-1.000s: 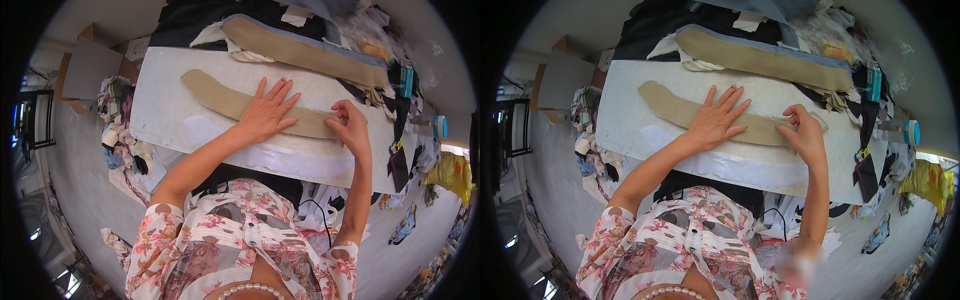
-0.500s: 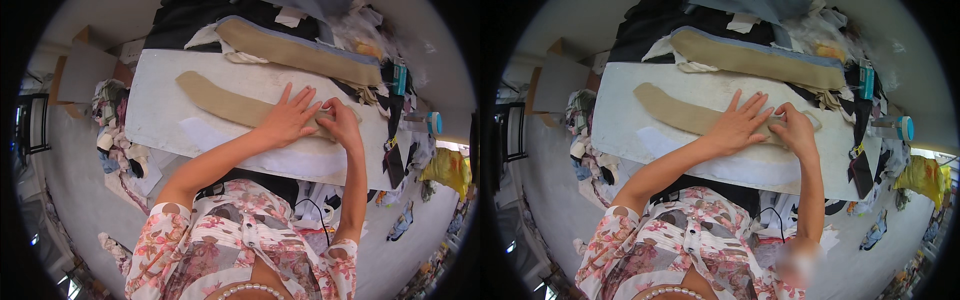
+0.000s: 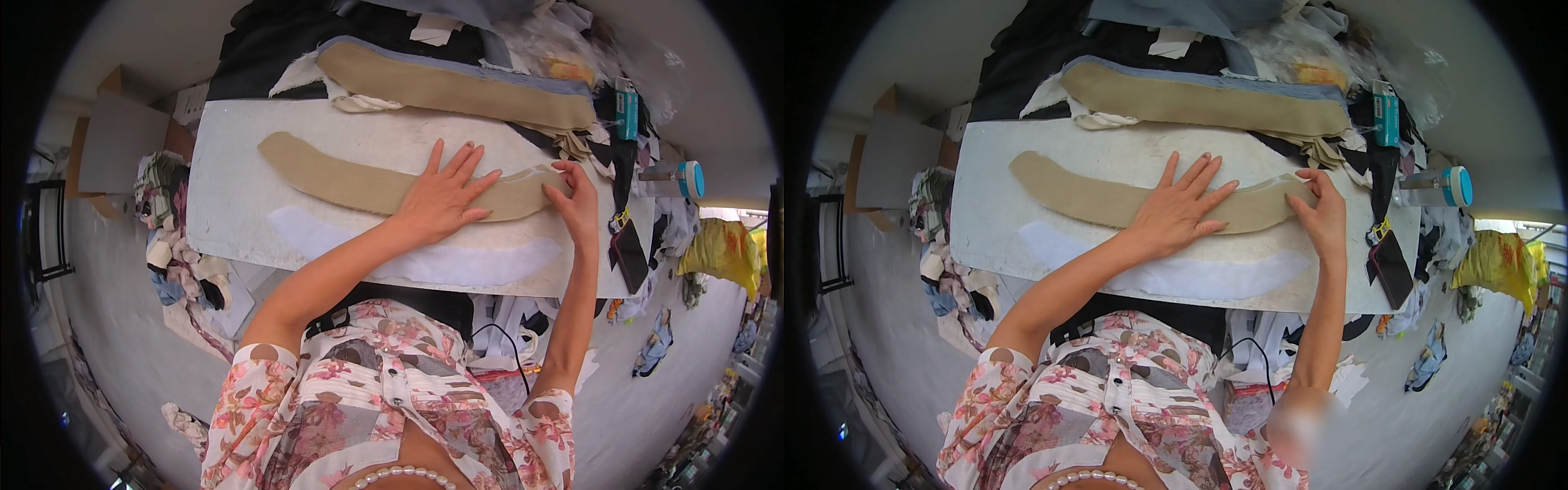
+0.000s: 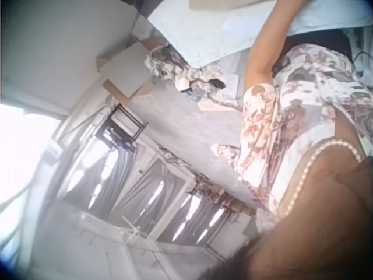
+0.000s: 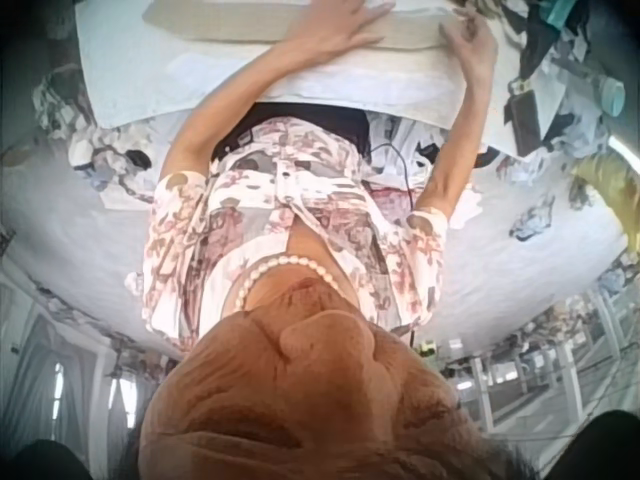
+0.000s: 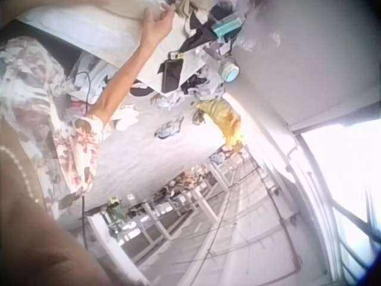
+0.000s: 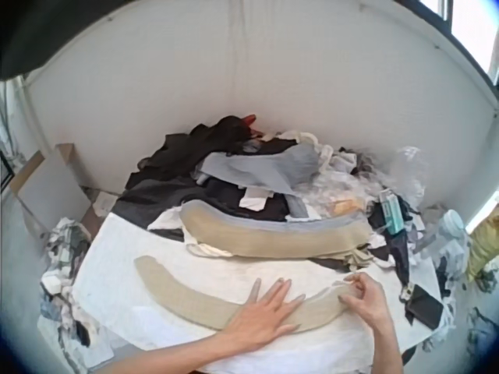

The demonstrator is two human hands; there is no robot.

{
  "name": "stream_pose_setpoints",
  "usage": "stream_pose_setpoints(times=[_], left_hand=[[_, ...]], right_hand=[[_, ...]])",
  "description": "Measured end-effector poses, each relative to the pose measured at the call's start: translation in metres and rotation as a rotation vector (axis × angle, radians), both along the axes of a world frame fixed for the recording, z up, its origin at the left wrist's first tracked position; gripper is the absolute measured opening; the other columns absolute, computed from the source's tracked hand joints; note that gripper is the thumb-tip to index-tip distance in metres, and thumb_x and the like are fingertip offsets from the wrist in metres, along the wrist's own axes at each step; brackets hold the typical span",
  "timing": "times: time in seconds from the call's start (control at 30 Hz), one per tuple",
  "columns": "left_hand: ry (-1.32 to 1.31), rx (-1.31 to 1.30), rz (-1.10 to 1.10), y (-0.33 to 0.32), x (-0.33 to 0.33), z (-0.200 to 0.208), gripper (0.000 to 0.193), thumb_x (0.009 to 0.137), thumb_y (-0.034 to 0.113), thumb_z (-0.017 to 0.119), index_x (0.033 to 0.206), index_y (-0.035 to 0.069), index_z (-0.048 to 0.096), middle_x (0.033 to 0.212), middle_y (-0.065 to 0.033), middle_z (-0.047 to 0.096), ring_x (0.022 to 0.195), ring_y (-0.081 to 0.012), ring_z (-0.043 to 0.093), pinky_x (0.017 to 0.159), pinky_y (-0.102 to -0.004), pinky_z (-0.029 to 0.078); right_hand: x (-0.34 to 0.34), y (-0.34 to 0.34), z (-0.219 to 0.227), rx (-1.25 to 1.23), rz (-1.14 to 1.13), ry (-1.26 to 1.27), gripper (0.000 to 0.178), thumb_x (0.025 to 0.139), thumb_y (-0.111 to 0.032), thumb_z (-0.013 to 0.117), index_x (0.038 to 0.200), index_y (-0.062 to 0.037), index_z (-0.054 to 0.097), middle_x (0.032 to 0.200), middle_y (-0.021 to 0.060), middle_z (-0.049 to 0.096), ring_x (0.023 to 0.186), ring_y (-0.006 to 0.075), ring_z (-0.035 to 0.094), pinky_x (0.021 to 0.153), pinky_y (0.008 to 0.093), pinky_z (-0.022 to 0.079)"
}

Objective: The person repeatedly folds a white fabric piece on a white table, using a beige template to guide the fold. The person smooths the fabric and template, then folds the fabric over the template multiple times.

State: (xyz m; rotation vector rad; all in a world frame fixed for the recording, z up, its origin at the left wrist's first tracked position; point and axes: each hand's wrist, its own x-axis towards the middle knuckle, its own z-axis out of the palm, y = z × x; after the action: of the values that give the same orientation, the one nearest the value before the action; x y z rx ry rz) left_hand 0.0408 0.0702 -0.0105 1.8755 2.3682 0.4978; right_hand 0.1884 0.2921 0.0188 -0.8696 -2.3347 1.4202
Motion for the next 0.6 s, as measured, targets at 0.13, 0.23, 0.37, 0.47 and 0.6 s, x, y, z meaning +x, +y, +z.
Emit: stream_pose_setpoints(times=[0.13, 0.23, 0.37, 0.47, 0.6], left_hand=[[0.001, 0.011, -0.003, -0.001, 0.0, 0.0, 0.061, 0.096, 0.052, 0.044, 0.149, 0.021, 0.038, 0.157, -0.0159, 0.026, 0.148, -0.0286, 0.018, 0.119, -0.0555, 0.005], [0.015, 0.004, 0.003, -0.001, 0.0, 0.001, 0.061, 0.096, 0.052, 0.044, 0.148, 0.021, 0.039, 0.157, -0.016, 0.026, 0.147, -0.0292, 0.019, 0.119, -0.0558, 0.005], [0.014, 0.017, 0.005, -0.002, 0.0, -0.001, 0.061, 0.095, 0.052, 0.045, 0.148, 0.021, 0.04, 0.156, -0.0162, 0.027, 0.147, -0.0298, 0.02, 0.118, -0.0564, 0.007], [0.022, 0.0, -0.005, -0.001, 0.001, 0.001, 0.062, 0.095, 0.052, 0.045, 0.148, 0.02, 0.04, 0.156, -0.0161, 0.027, 0.146, -0.0301, 0.021, 0.118, -0.057, 0.008], [0.007, 0.014, -0.008, 0.001, 0.001, 0.0, 0.062, 0.095, 0.052, 0.045, 0.148, 0.02, 0.04, 0.156, -0.0159, 0.027, 0.146, -0.0303, 0.021, 0.118, -0.0574, 0.008]], right_hand=[[-0.001, 0.0, -0.01, 0.139, 0.0, 0.004, 0.039, 0.079, 0.0, 0.07, 0.115, -0.0025, 0.058, 0.082, 0.0021, 0.063, 0.073, 0.0088, 0.057, 0.069, 0.0229, 0.046], [-0.003, -0.008, 0.002, 0.36, -0.117, -0.032, 0.035, 0.079, -0.002, 0.072, 0.111, -0.0023, 0.06, 0.081, 0.0022, 0.062, 0.067, 0.0084, 0.053, 0.062, 0.024, 0.045], [-0.003, -0.01, 0.008, 0.331, -0.222, 0.108, 0.016, 0.088, -0.015, 0.068, 0.095, -0.0014, 0.063, 0.075, 0.0013, 0.062, 0.061, 0.0069, 0.05, 0.055, 0.0235, 0.042], [-0.024, -0.018, 0.003, -0.06, -0.049, 0.011, 0.036, 0.098, -0.033, 0.057, 0.081, -0.0014, 0.063, 0.067, -0.0001, 0.059, 0.054, 0.0054, 0.048, 0.051, 0.0221, 0.038], [-0.032, 0.013, -0.013, -0.087, -0.137, -0.03, 0.035, 0.098, -0.032, 0.056, 0.082, -0.0013, 0.063, 0.067, 0.0004, 0.059, 0.048, 0.0049, 0.044, 0.045, 0.0217, 0.033]])
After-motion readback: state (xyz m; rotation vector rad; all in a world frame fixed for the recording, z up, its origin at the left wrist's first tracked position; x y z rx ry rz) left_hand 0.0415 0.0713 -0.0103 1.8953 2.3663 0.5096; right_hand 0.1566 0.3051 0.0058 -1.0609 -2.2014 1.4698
